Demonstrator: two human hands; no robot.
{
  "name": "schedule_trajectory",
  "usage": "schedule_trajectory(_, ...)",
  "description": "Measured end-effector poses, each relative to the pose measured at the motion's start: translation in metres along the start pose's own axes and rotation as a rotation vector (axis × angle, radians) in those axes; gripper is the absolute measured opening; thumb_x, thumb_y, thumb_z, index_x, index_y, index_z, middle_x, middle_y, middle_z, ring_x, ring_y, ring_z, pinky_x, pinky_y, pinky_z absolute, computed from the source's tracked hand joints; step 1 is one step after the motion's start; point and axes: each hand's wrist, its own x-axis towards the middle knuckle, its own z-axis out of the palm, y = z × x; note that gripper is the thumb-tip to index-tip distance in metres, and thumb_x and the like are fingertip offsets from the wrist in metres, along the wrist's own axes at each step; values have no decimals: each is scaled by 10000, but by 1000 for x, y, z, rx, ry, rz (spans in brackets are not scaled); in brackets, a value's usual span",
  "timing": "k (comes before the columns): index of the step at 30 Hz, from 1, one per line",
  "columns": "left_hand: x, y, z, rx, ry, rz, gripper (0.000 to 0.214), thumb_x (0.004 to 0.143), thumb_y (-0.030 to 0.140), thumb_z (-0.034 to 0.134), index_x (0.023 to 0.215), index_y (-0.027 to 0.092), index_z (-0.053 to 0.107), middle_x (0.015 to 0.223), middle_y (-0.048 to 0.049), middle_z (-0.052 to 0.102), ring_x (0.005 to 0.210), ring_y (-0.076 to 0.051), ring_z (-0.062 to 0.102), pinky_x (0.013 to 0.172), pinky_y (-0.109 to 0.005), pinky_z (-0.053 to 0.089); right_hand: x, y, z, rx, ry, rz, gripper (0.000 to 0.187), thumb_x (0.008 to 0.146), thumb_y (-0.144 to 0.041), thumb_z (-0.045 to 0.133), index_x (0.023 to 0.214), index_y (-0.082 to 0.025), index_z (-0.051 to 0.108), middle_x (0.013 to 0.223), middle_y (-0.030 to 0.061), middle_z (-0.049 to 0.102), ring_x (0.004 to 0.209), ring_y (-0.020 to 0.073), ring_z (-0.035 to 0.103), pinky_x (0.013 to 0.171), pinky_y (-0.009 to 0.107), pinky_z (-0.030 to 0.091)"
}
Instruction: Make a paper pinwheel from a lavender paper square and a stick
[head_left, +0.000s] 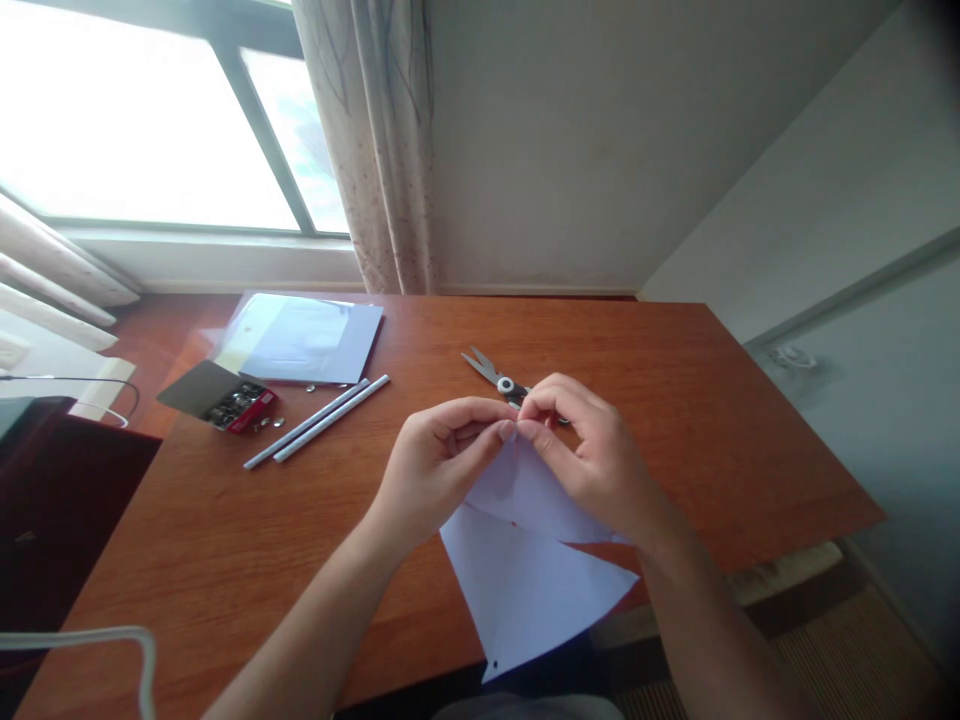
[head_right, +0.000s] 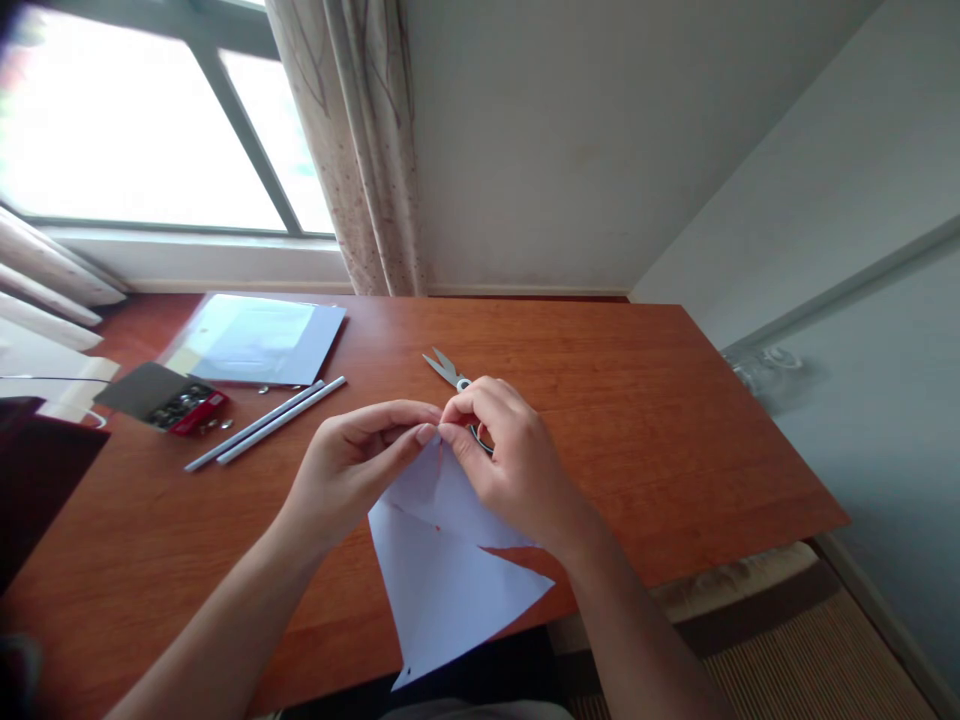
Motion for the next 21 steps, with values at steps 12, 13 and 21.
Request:
schedule_trajectory(12,-8,-8,-3,297,-14,120,117,853,176,674,963,172,714,933,-79,776,838,-211,738,737,-269,580,-2,-3,3,15,-5,86,112,940,-158,561,847,-220,573,845,7,585,790,173,565,717,315,442)
schedule_trajectory(13,-8,-8,-3,301,-12,122,116,855,170,664,961,173,712,933,-77,774,836,-209,736,739,-270,580,-2,-4,4,12,-4,84,113,933,-154,567,842,-219,575,839,6,586,787,173,565,718,316,442)
schedule_trajectory(21,-5,-3,-1,215,6,89,81,859,160,672,926,155,716,911,-76,781,797,-180,735,714,-243,573,1,14,-3,213,50,166,124,972,-276,581,939,-218,686,935,31,685,873,186,639,762,312,488)
